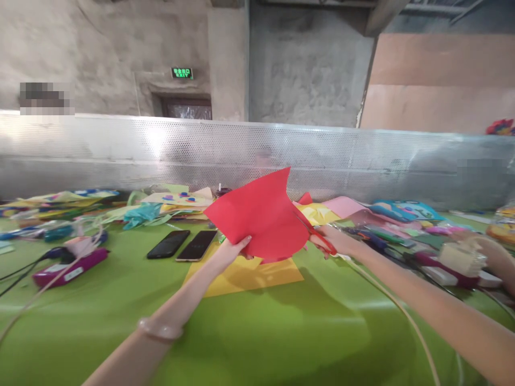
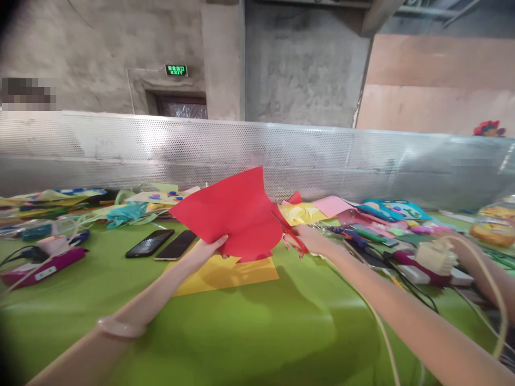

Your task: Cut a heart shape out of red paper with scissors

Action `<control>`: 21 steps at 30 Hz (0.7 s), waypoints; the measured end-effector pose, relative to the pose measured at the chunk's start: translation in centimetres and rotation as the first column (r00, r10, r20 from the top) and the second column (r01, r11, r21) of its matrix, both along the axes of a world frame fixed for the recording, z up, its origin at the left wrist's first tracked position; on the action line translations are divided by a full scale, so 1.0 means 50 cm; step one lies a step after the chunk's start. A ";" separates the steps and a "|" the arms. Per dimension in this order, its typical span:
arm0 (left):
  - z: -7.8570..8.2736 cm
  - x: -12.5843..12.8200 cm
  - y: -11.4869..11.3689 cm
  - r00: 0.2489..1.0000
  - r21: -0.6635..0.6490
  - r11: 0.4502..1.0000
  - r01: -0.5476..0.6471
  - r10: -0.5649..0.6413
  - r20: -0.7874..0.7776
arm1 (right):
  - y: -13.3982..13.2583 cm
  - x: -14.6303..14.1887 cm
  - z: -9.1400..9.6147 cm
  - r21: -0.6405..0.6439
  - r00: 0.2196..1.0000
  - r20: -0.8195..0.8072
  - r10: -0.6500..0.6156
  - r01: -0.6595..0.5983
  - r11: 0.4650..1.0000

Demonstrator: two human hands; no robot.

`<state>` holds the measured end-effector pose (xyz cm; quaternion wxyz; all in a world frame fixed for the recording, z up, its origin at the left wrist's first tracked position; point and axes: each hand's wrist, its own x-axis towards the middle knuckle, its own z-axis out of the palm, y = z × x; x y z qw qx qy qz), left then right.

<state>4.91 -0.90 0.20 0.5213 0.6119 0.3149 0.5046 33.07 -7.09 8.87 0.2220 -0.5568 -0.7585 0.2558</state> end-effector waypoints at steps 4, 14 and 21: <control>0.002 0.000 -0.003 1.000 -0.011 1.000 0.004 -0.004 0.018 | 0.003 0.005 0.004 -0.018 0.999 0.009 0.044 -0.044 0.999; 0.006 0.005 -0.007 0.982 -0.099 0.988 0.114 -0.097 0.160 | 0.012 0.028 -0.001 -0.037 0.997 0.078 0.015 -0.013 0.999; 0.028 0.003 -0.027 0.964 -0.227 0.966 0.122 -0.061 0.260 | 0.002 0.029 -0.003 -0.043 0.990 0.121 -0.068 0.074 0.996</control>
